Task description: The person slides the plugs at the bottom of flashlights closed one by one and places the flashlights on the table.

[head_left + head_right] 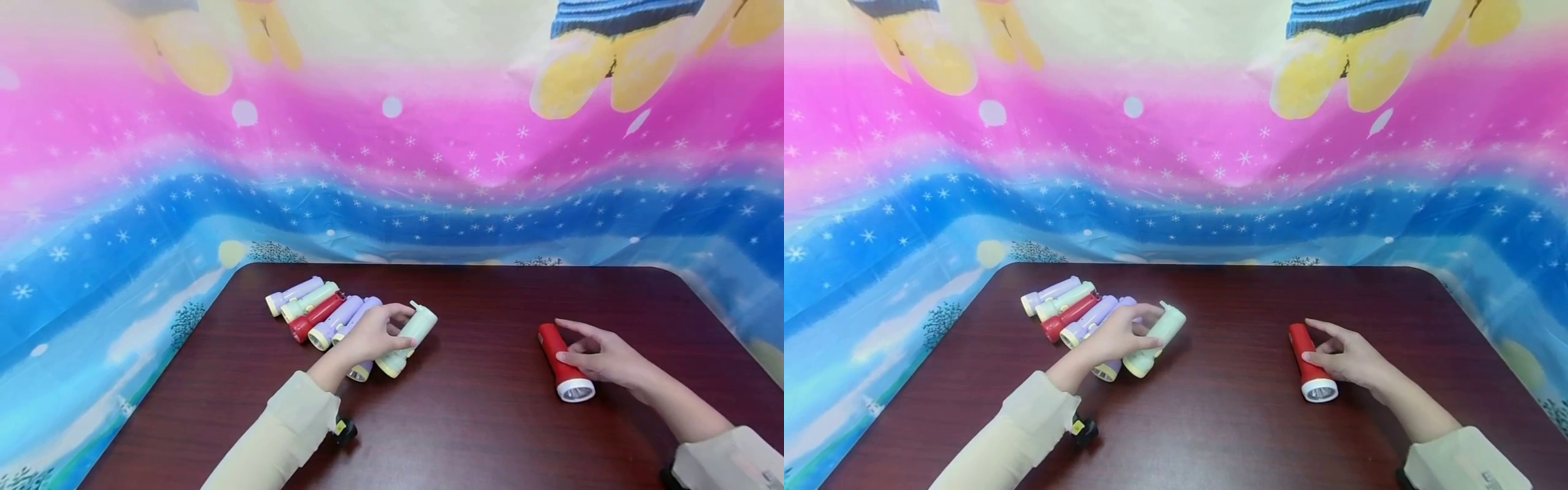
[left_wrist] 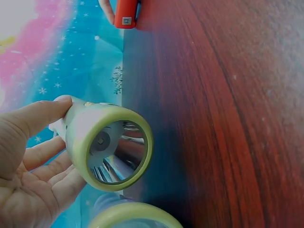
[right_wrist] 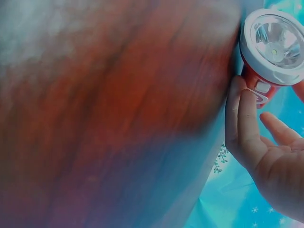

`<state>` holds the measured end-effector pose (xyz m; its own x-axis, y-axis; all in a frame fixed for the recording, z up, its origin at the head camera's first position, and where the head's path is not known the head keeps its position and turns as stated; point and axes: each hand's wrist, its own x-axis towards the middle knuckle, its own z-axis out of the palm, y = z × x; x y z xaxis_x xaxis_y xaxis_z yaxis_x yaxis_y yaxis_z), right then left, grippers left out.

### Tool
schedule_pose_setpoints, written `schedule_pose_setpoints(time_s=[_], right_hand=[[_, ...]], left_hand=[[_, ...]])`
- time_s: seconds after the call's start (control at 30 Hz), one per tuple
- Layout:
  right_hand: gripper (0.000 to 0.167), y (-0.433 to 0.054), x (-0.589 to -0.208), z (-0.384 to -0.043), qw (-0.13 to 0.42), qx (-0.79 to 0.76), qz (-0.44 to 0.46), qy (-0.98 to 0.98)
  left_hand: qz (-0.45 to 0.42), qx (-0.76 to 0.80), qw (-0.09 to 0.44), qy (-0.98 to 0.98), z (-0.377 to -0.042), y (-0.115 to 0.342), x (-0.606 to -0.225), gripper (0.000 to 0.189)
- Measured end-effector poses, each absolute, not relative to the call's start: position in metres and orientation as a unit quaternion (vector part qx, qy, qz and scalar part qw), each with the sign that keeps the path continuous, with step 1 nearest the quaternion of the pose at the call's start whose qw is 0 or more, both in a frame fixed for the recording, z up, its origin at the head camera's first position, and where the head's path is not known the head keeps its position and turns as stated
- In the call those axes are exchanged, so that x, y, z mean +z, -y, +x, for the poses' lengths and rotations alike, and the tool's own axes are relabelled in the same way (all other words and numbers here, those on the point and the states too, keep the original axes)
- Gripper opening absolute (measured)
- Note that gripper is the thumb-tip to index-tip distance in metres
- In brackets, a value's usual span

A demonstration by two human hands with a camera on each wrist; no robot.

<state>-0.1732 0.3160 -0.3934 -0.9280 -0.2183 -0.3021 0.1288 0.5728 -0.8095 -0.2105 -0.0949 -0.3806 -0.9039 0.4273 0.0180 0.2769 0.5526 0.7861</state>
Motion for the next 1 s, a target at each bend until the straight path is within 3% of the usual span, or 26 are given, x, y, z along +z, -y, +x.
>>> schedule_pose_setpoints(time_s=[0.27,0.63,1.0], right_hand=[[0.079,-0.328,-0.385,-0.175,0.182,-0.473,-0.026,-0.862],[0.056,-0.337,-0.373,-0.177,0.122,-0.507,-0.041,-0.852],[0.049,-0.318,-0.362,-0.175,0.073,-0.535,-0.078,-0.838]], left_hand=[[0.19,0.459,0.08,-0.864,-0.208,0.095,-0.378,0.053],[0.181,0.505,0.046,-0.843,-0.203,0.089,-0.374,0.052],[0.194,0.547,0.011,-0.814,-0.199,0.069,-0.371,0.052]])
